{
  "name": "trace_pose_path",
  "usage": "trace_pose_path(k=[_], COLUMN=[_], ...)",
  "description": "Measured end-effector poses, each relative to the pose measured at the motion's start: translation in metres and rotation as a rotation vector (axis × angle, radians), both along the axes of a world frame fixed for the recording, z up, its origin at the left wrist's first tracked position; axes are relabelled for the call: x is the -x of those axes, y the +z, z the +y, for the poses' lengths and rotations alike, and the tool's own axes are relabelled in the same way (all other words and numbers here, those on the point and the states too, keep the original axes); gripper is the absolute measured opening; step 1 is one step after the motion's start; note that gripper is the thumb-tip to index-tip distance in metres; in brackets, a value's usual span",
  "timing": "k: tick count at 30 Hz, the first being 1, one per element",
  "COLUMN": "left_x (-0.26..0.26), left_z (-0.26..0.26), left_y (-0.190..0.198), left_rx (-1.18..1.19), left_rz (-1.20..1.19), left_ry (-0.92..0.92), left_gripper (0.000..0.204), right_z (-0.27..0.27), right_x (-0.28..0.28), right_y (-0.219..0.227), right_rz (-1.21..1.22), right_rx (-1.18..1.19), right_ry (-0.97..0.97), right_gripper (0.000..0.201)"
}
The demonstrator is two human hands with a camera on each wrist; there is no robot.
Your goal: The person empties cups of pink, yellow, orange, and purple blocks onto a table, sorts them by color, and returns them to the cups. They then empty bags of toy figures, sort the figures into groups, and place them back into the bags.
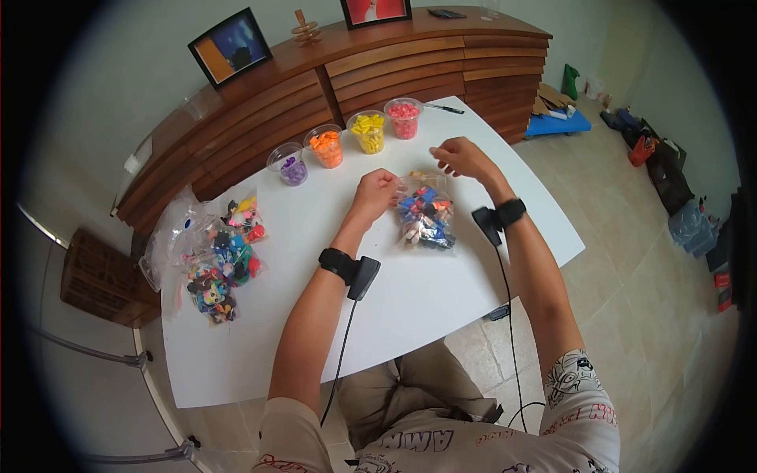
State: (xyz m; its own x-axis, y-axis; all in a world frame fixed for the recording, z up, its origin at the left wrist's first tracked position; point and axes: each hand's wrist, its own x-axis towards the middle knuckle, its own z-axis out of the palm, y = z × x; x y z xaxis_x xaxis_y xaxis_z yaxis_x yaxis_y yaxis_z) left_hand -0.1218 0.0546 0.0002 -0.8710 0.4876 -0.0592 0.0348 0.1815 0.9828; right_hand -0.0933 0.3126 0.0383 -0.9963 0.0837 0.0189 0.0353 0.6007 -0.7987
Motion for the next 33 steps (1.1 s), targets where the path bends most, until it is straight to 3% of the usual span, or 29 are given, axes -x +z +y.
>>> trace_pose_path(k=[1, 4, 8, 11, 13, 14, 20, 24, 29, 33], left_x=[0.001, 0.002, 0.001, 0.004, 0.004, 0.006, 0.007, 0.005, 0.002, 0.001], left_z=[0.000, 0.000, 0.001, 0.002, 0.003, 0.004, 0.003, 0.003, 0.002, 0.002], left_y=[0.000, 0.000, -0.001, -0.002, -0.004, -0.006, -0.007, -0.007, -0.003, -0.002], left_rx=[-0.020, -0.016, -0.007, 0.013, 0.008, 0.007, -0.018, -0.030, 0.003, -0.018], left_rz=[-0.024, -0.050, -0.099, -0.106, -0.092, -0.096, -0.047, -0.057, -0.041, -0.025], left_ry=[0.012, 0.041, 0.075, 0.112, 0.134, 0.133, 0.129, 0.138, 0.164, 0.158], left_gripper=[0.016, 0.016, 0.017, 0.019, 0.020, 0.020, 0.020, 0.020, 0.019, 0.017], right_z=[-0.004, -0.022, -0.013, -0.003, 0.002, -0.003, -0.011, -0.007, -0.010, -0.021], right_x=[0.007, 0.021, 0.033, 0.033, 0.032, 0.025, 0.017, 0.026, 0.020, 0.020], right_y=[0.004, 0.014, -0.013, -0.019, -0.018, -0.011, 0.004, -0.013, -0.011, -0.009], right_rz=[0.002, -0.336, -0.271, -0.093, 0.090, 0.053, -0.171, -0.098, -0.112, -0.053], right_rx=[0.000, -0.266, -0.276, -0.111, 0.143, 0.212, 0.061, 0.057, 0.135, 0.055], right_ry=[-0.001, 0.156, 0.234, 0.182, 0.179, 0.178, 0.424, 0.332, 0.524, 0.532], right_gripper=[0.054, 0.058, 0.049, 0.044, 0.043, 0.040, 0.028, 0.025, 0.024, 0.024])
